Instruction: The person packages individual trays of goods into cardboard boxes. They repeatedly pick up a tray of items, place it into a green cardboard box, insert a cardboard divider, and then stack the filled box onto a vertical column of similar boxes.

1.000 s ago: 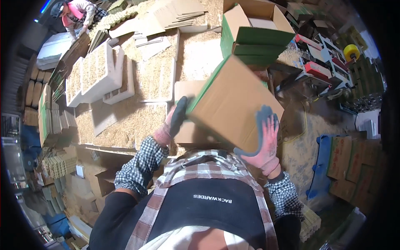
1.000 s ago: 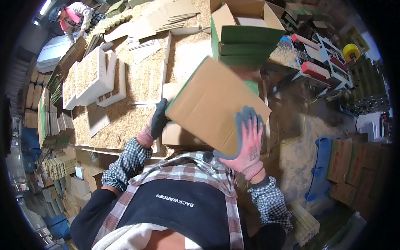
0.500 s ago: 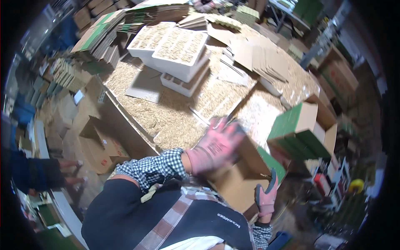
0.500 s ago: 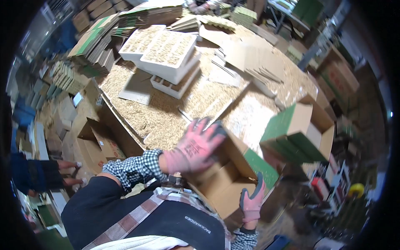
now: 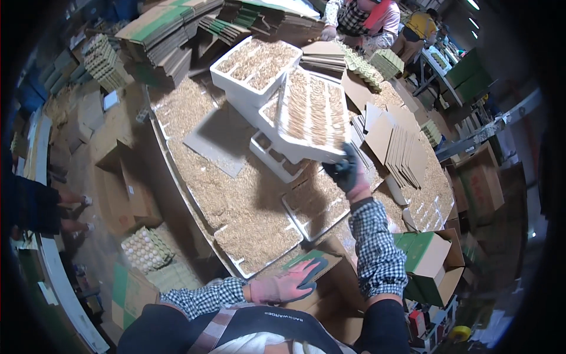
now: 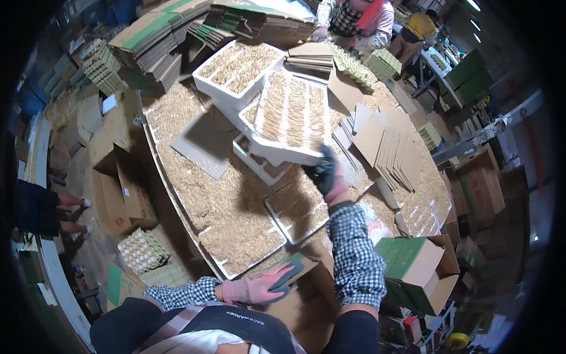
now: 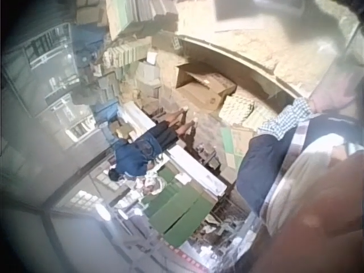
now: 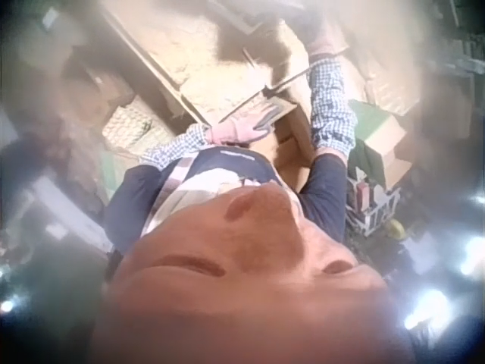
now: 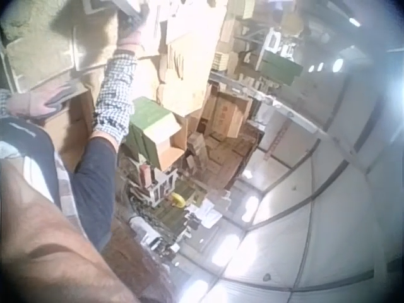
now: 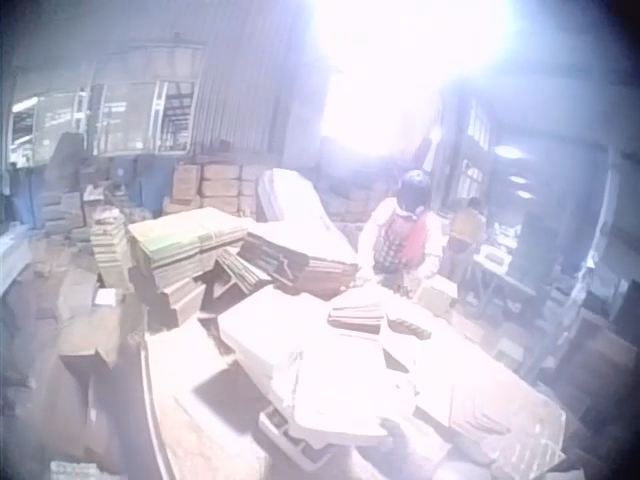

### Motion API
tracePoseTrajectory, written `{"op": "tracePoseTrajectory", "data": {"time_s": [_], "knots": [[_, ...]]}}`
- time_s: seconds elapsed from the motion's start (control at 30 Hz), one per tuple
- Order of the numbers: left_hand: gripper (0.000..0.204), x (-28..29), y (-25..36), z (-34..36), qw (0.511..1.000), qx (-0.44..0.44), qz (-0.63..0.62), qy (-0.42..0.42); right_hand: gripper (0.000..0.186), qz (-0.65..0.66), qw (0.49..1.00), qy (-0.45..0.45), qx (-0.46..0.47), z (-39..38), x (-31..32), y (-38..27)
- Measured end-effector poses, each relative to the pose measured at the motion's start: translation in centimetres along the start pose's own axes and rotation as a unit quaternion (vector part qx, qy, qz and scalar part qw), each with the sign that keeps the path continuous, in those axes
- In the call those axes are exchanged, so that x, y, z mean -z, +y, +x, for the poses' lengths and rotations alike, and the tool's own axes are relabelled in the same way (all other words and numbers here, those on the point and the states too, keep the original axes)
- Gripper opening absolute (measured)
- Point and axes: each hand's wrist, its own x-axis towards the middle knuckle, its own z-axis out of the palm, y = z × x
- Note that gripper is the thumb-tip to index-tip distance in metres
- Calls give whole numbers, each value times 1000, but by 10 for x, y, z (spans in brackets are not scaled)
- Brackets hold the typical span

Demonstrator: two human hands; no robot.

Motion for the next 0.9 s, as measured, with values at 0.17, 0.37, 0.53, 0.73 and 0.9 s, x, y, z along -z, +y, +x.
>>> {"op": "tracePoseTrajectory", "data": {"time_s": [0.17,0.37,0.53,0.73,0.9], "knots": [[71,-27,11,5,995,15,97,37,43,-530,774,176,299,-54,-20,23],[56,-1,44,30,997,44,-2,69,50,-639,682,234,269,-212,-112,60],[59,12,46,68,999,-4,13,-38,54,-148,842,428,294,-378,-208,136],[50,3,20,116,998,11,-60,21,50,-104,774,530,332,-435,-177,174],[52,-14,29,110,994,-6,-90,66,63,-291,710,578,278,-404,-174,177]]}}
